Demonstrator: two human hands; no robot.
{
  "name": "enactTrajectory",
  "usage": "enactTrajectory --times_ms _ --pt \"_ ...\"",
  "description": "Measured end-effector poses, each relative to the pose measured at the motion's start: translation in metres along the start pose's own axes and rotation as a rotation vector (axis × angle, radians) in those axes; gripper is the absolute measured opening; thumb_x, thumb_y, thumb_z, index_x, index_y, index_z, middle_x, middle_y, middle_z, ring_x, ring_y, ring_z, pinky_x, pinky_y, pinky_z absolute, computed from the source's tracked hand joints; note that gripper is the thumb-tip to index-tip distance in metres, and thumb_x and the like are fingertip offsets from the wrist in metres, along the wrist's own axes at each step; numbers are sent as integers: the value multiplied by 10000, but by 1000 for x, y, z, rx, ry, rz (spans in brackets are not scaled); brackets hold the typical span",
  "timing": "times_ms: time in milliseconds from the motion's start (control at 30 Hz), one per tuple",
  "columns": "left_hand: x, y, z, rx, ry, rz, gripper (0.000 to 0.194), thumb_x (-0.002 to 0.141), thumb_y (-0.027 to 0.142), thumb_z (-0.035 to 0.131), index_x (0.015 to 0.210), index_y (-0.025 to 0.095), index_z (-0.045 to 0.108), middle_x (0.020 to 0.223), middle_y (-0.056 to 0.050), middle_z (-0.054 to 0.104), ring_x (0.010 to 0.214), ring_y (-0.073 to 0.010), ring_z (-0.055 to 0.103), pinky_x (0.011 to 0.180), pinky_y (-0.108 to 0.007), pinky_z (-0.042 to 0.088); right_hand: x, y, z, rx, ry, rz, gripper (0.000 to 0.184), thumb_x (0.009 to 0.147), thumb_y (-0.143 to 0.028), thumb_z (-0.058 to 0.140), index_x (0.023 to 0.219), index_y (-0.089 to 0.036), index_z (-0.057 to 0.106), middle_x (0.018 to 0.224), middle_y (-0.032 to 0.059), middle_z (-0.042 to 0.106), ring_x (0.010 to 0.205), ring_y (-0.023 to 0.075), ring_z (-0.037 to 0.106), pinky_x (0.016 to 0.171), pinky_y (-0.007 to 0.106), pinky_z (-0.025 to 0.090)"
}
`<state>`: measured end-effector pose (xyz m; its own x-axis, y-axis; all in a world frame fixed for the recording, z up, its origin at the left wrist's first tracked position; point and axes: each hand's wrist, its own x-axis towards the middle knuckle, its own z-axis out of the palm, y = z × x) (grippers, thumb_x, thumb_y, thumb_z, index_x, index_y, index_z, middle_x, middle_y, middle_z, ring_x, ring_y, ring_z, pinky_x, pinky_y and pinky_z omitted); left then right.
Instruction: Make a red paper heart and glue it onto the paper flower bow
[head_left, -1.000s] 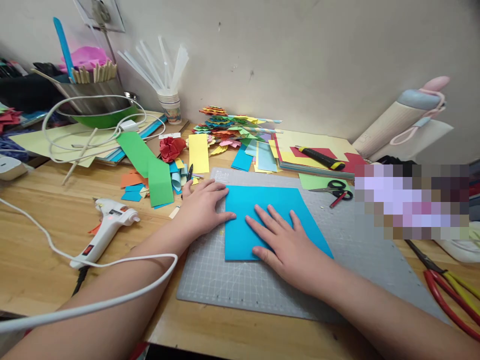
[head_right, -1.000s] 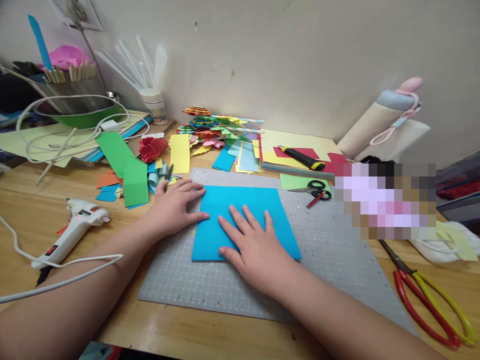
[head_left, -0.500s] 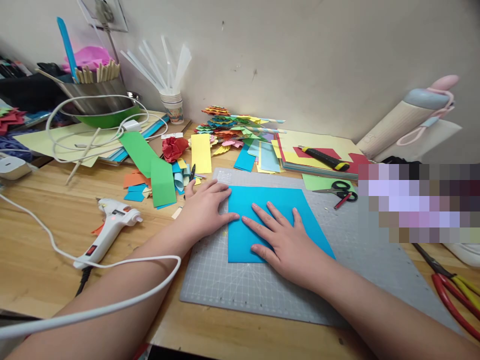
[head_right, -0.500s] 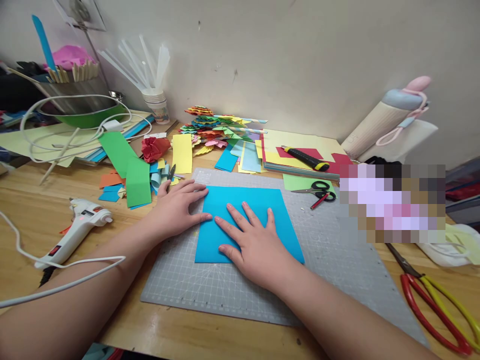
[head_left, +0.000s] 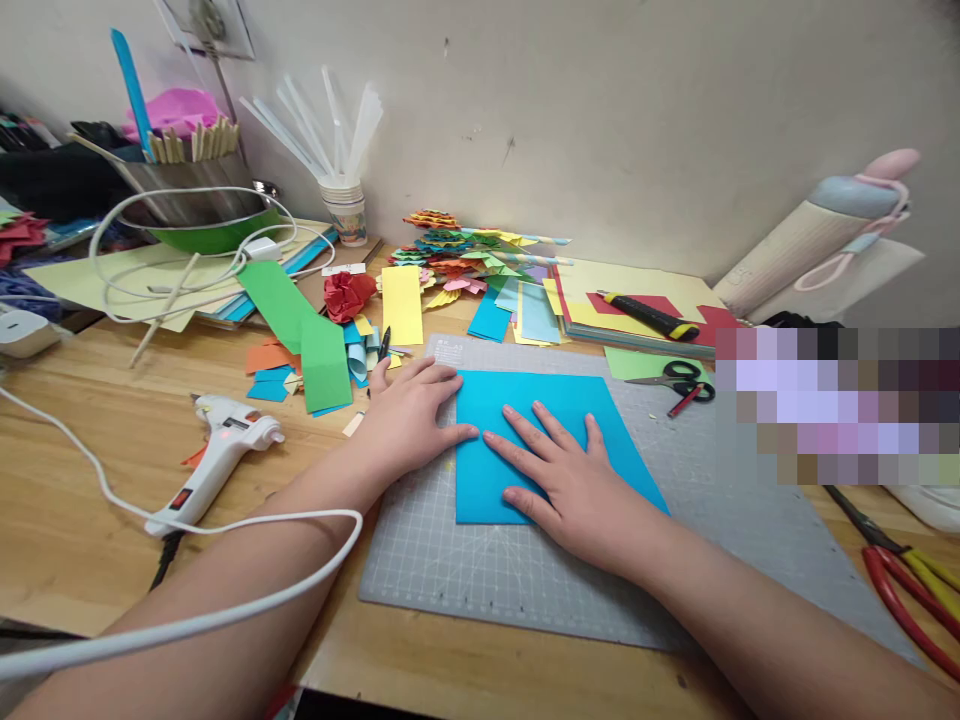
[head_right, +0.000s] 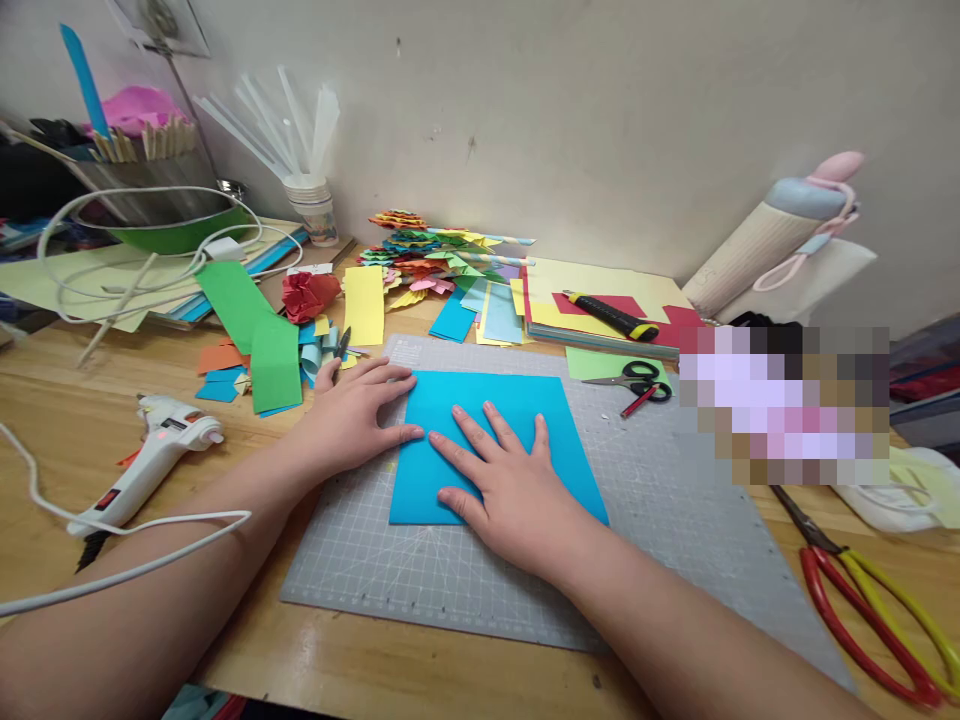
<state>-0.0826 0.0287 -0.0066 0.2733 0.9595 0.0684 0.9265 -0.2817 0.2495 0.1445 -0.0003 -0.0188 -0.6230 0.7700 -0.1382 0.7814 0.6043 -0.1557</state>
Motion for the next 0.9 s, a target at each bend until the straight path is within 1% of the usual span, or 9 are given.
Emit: enactTrajectory --times_ms 267,400,533,700,900 --pt "0 1 -1 6 9 1 551 793 567 593 1263 280 560 1380 -31 534 1339 -334 353 1088 -647 62 1 -1 -2 -9 -15 6 523 946 -596 238 1447 -500 127 1566 -72 76 1429 377 91 983 805 107" --pt "0 -1 0 2 14 4 547 790 561 603 1257 280 561 1380 -34 535 1341 -326 352 1085 -653 58 1 -1 -3 -9 -17 7 524 946 -595 246 1447 -497 133 1567 -65 89 1428 378 96 984 805 103" --pt "1 -1 0 10 -3 -6 561 788 565 604 1272 286 554 1389 -34 525 1347 -336 340 1093 -643 53 2 0 -3 0 -10 -3 526 942 -602 255 1445 -498 144 1569 -60 90 1427 382 103 982 806 108" --pt "1 0 0 8 -23 -15 548 793 559 600 1276 307 551 1401 -29 513 1350 -343 333 1091 -645 51 1 1 -2 7 -9 -3 526 943 -603 247 1448 -494 147 1568 -64 80 1431 373 96 983 807 96" --pt "1 -1 -2 2 -13 -13 546 785 548 615 1261 287 557 1391 -34 523 1346 -334 341 1080 -654 64 2 1 -2 2 -19 0 528 940 -610 244 1447 -499 147 1567 -68 73 1431 371 94 986 806 83"
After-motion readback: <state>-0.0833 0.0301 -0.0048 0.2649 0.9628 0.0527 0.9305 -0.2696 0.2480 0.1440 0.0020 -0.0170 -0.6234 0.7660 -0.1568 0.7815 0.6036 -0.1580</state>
